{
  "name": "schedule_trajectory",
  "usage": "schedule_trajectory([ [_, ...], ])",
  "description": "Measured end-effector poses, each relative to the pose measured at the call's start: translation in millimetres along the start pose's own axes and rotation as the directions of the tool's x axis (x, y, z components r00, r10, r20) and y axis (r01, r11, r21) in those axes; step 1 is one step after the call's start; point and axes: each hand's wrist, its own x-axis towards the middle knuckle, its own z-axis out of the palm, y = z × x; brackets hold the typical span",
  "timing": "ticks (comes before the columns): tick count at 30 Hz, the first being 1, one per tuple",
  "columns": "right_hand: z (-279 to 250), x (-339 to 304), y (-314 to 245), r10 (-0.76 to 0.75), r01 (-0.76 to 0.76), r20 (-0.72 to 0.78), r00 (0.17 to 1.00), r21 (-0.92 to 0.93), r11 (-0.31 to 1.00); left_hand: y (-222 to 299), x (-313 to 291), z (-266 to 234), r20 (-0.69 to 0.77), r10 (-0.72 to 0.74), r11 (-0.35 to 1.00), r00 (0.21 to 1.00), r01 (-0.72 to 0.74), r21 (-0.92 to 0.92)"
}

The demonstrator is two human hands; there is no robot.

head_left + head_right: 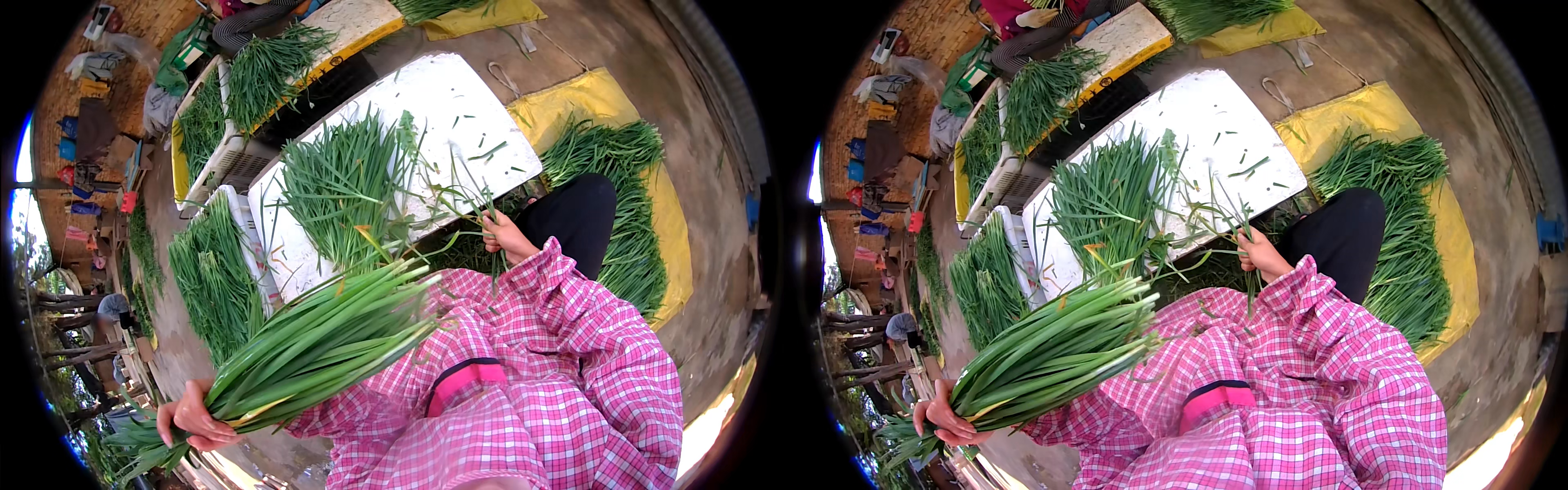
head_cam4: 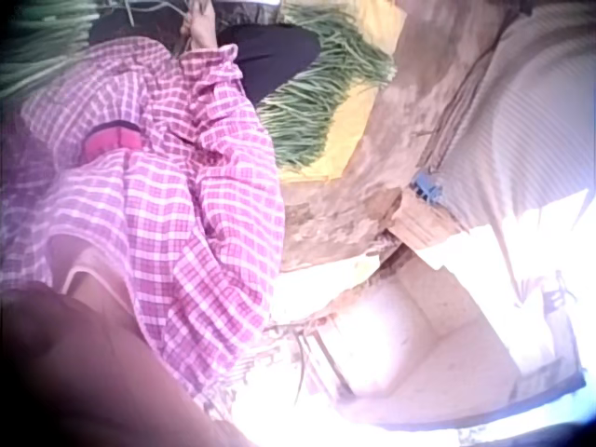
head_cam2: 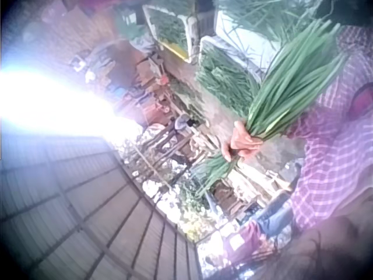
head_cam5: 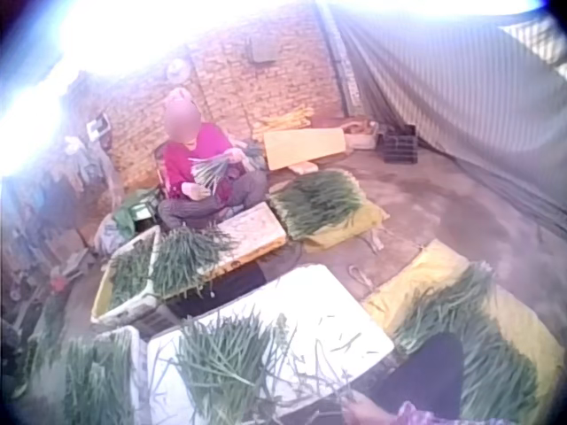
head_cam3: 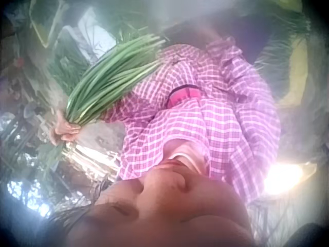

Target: The person sorts through bunches of green onions by hand, removing individual damaged or yellowed leaves and organizing them into clean bundles on a table.

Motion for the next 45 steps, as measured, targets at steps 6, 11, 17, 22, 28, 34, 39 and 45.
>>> schedule_trajectory([
  [6, 91, -53, -31, -0.114, 0.007, 0.326, 0.939, 0.313, 0.950, -18, -11, 13, -0.122, 0.034, 0.944, 0.992, 0.008, 0.329],
  [11, 121, -76, -52, -0.236, 0.187, 0.250, 0.939, 0.206, 0.961, -18, -10, 17, -0.030, -0.050, 0.942, 0.998, 0.057, 0.330],
  [17, 133, -83, -63, -0.194, 0.217, 0.231, 0.954, -0.081, 0.973, -23, -16, 18, 0.052, -0.073, 0.971, 0.996, 0.059, 0.230],
  [22, 148, -75, -64, -0.200, 0.206, 0.085, 0.976, -0.076, 0.976, -36, -23, 24, 0.078, -0.096, 0.964, 0.992, 0.073, 0.257],
  [28, 124, -54, -41, -0.344, 0.301, -0.084, 0.935, -0.323, 0.897, -41, -26, 23, -0.017, -0.109, 0.946, 0.994, 0.109, 0.306],
  [34, 69, -46, -18, -0.311, 0.294, -0.134, 0.941, -0.136, 0.946, -23, -19, 13, -0.029, -0.013, 0.957, 1.000, 0.020, 0.291],
  [39, 108, -68, -60, -0.230, 0.252, 0.115, 0.966, -0.247, 0.936, -7, -16, 6, 0.093, 0.016, 0.972, 0.996, -0.038, 0.232],
  [45, 138, -59, -83, -0.358, 0.535, 0.407, 0.840, -0.517, 0.668, -15, -12, 8, 0.222, -0.022, 0.991, 0.975, 0.051, -0.123],
])
